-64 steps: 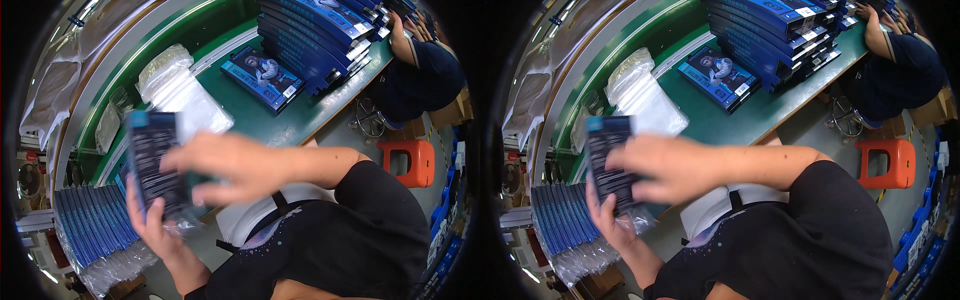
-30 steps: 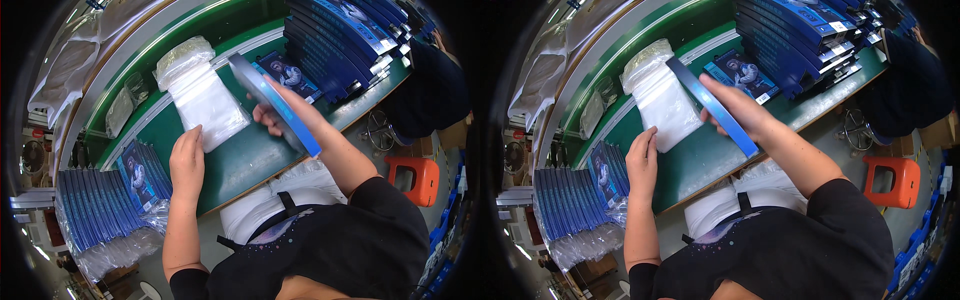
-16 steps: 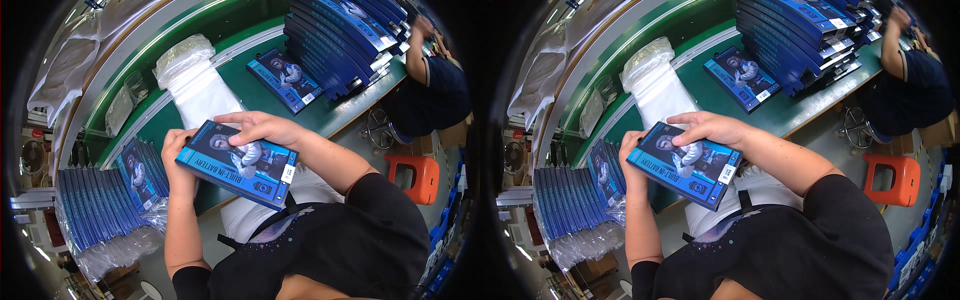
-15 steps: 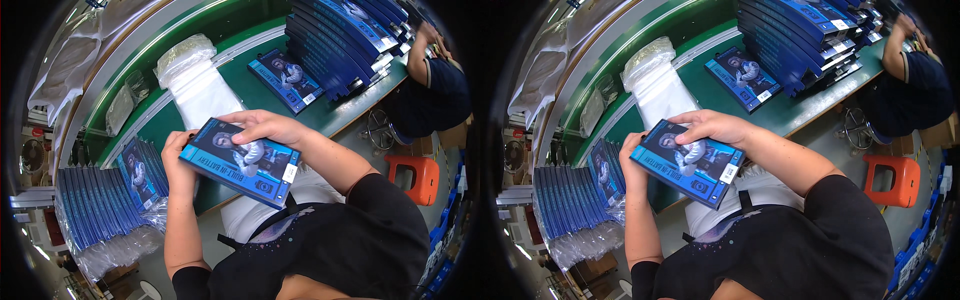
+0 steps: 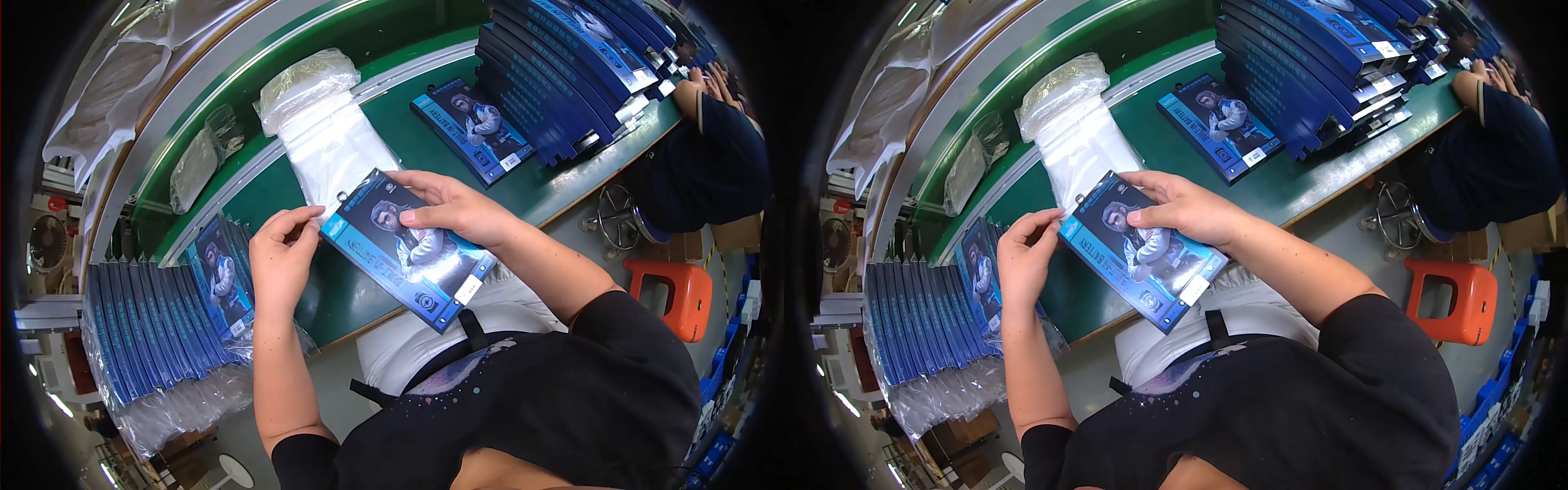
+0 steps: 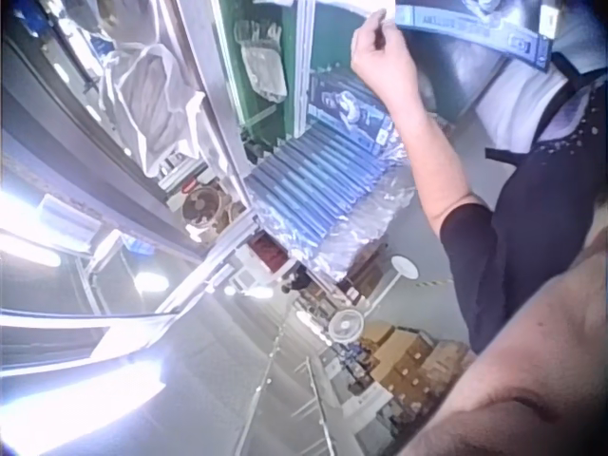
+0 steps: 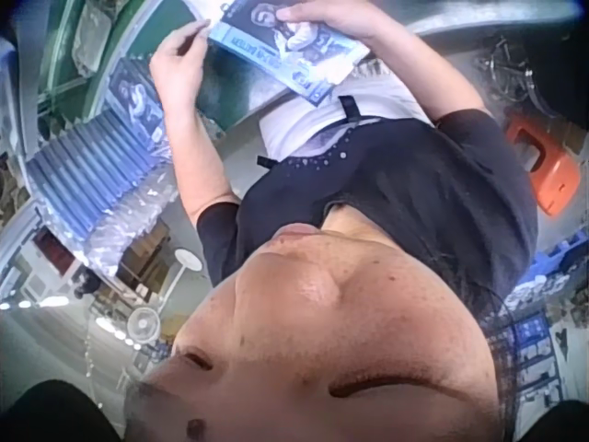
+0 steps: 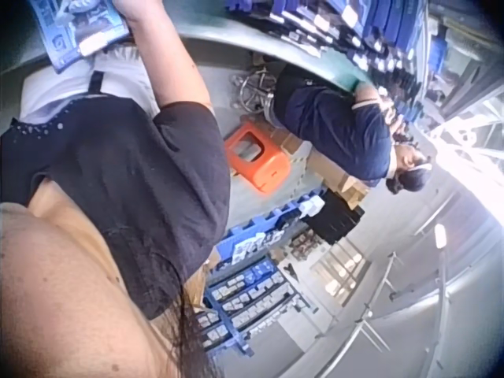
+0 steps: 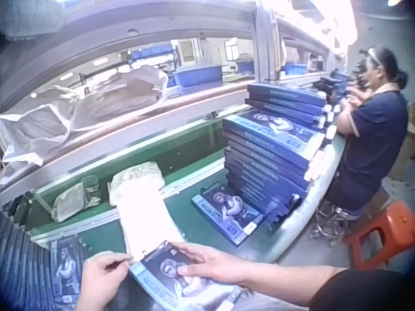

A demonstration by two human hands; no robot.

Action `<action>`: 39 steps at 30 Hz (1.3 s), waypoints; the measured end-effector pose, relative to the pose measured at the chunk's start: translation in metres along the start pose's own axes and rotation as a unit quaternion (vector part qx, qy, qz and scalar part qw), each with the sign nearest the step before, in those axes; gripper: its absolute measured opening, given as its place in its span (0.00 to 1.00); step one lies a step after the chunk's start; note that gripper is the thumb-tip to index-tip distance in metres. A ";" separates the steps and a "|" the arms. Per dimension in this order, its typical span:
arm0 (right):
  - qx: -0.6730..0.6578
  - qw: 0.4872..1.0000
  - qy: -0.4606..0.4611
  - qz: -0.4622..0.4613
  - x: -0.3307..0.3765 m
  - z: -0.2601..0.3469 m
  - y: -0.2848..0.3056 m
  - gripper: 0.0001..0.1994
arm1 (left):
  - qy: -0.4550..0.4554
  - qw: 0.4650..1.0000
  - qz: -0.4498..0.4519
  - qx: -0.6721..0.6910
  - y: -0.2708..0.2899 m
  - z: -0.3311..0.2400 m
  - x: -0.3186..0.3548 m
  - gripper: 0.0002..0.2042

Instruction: Manually sliding blue boxes inside plastic protective pouches on a factory production conveyor workbench.

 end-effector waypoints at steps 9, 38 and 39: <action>0.141 0.982 0.042 -0.120 0.003 -0.010 -0.001 0.27 | -0.181 0.972 0.023 -0.148 -0.017 -0.030 0.017 0.14; 0.347 0.754 0.536 -0.155 0.047 0.089 -0.040 0.09 | 0.054 0.838 0.260 0.476 -0.050 -0.051 0.057 0.25; 0.381 0.749 0.529 -0.116 0.045 0.089 -0.046 0.08 | 0.059 0.847 0.246 0.467 -0.048 -0.048 0.057 0.26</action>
Point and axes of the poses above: each hand's wrist, its own x-axis away from the middle knuckle, its own y-axis out of the back of the hand, z = x × y, the point moved 4 cm from there along -x, towards the middle knuckle, and after that the axes turned 2 degrees about -z, right-handed, at the moved point
